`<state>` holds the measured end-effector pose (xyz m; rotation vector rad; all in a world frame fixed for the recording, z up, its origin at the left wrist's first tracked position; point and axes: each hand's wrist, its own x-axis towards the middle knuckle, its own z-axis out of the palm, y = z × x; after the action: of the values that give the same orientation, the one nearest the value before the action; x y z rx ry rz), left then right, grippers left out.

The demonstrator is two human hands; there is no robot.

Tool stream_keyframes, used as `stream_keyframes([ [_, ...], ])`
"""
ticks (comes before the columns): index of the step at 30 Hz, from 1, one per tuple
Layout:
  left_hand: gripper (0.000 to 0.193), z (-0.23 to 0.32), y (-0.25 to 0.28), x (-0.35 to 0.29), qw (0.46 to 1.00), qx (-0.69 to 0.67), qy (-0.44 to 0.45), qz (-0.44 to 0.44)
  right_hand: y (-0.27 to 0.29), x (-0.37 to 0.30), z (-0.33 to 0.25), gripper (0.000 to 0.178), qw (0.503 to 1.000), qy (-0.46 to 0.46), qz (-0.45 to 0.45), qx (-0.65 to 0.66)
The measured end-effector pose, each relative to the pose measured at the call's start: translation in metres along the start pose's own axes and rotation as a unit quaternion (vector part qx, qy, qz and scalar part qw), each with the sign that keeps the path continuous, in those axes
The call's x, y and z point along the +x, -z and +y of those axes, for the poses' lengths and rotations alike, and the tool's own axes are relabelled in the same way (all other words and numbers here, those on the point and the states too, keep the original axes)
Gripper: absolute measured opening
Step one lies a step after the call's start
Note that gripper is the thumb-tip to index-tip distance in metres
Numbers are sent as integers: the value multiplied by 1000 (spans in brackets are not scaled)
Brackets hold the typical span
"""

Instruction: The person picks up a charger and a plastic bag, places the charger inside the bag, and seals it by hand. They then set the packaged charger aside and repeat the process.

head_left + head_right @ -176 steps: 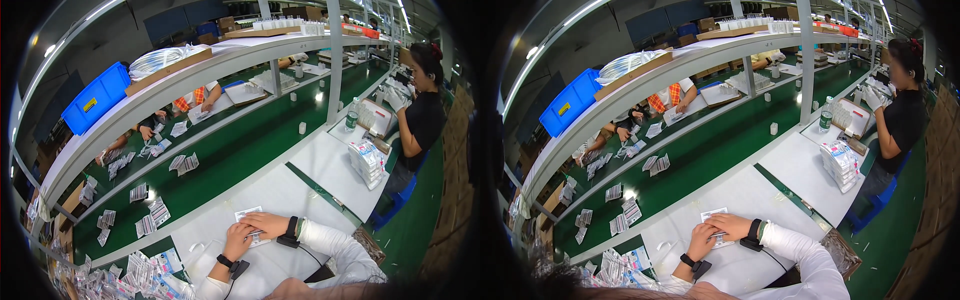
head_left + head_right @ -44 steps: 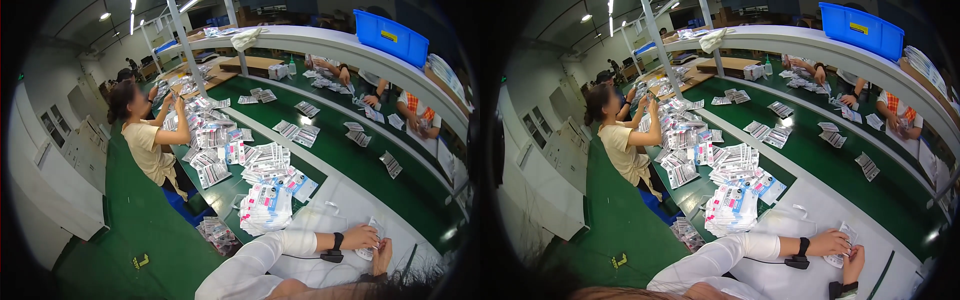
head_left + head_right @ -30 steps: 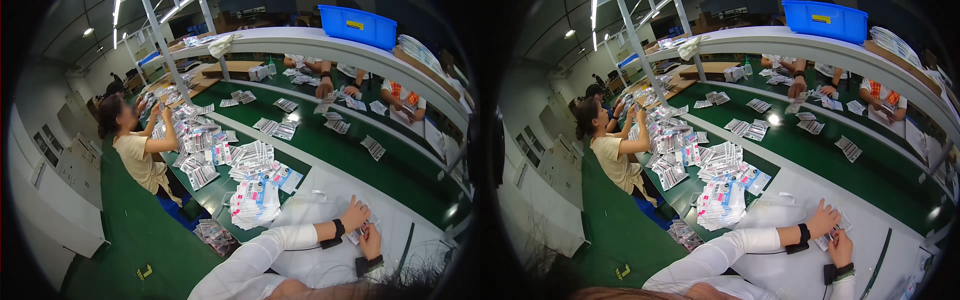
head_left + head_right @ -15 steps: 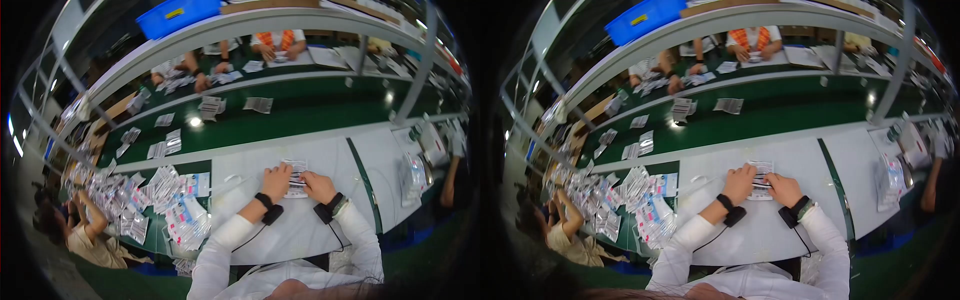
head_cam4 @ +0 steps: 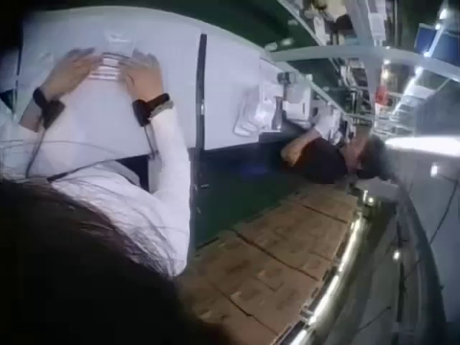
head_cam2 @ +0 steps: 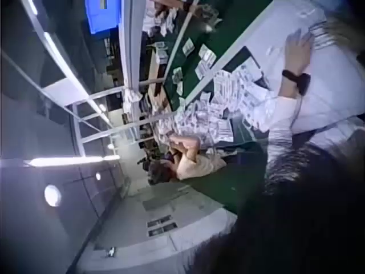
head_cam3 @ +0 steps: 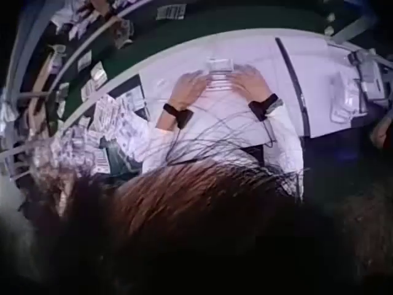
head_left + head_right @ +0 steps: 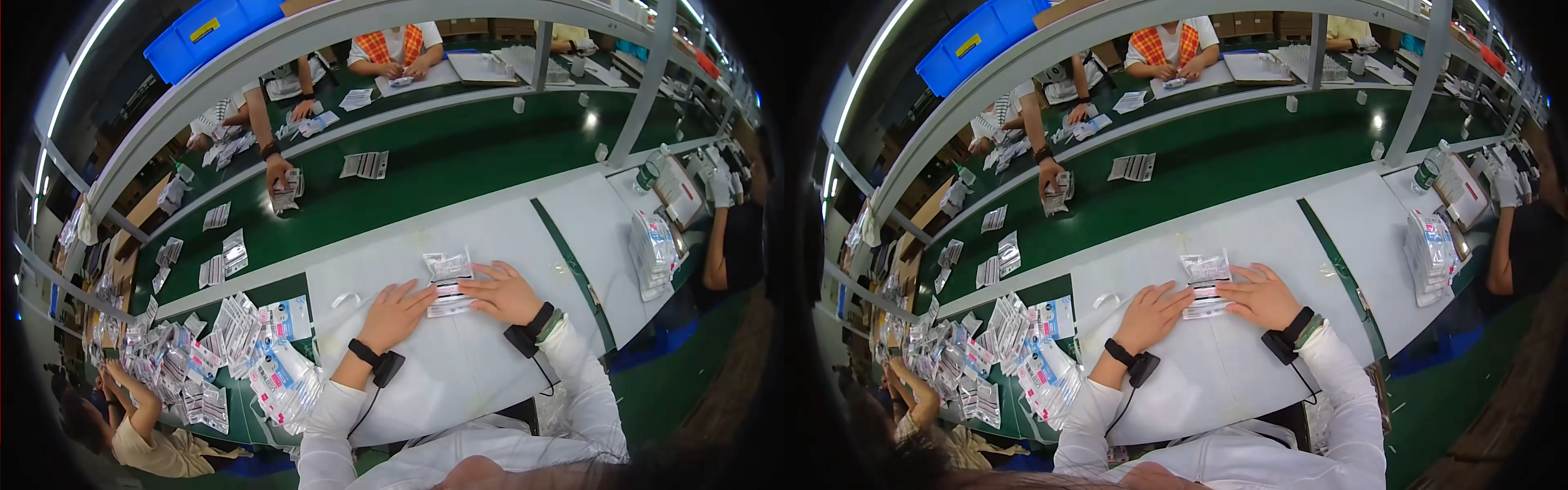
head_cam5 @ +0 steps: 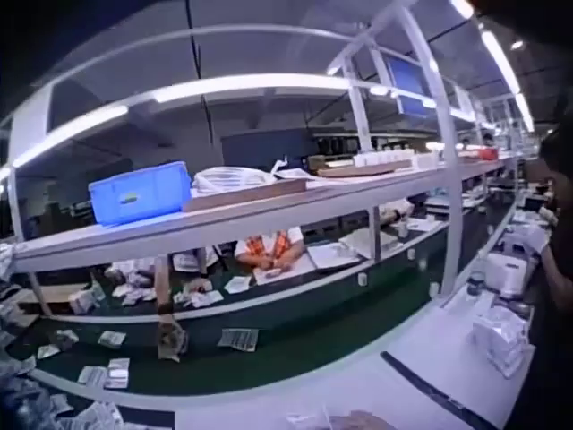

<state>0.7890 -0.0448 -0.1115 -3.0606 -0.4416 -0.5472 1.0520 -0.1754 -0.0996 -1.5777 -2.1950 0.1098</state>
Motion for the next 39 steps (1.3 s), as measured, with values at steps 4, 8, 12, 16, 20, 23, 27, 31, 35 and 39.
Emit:
stream_keyframes([
  [4, 41, -10, -9, -7, 999, -33, 9, -11, 0, 4, -1, 32, 999, -28, -28, -24],
  [8, 42, -8, -4, -3, 999, -29, 20, -34, 1, 2, 2, 31, 999, -47, -20, -1],
  [12, 42, -13, -4, -8, 997, -37, 34, -57, -3, -1, 10, 31, 995, -95, -6, 44],
  [16, 41, -15, -4, -9, 997, -38, 29, -52, -5, 3, 13, 29, 992, -108, 28, 61],
  [20, 43, -13, -9, -10, 998, -37, 27, -45, -5, 32, 16, 37, 986, -99, 121, 50],
  [23, 43, -10, -9, -13, 998, -32, 27, -49, -8, 55, 16, 48, 970, -99, 220, 39],
  [27, 43, -9, -11, -15, 998, -16, 28, -48, -29, 63, 19, 63, 963, -203, 56, 165],
  [31, 42, -6, -13, -18, 998, -18, 37, -40, -23, 52, -2, 64, 954, -127, 85, 257],
  [35, 40, -8, -8, -14, 998, -30, 35, -42, -19, 48, -16, 69, 977, -66, 38, 200],
  [39, 39, -12, -4, -10, 997, -41, 35, -46, -22, 53, -9, 80, 984, -34, 33, 174],
])
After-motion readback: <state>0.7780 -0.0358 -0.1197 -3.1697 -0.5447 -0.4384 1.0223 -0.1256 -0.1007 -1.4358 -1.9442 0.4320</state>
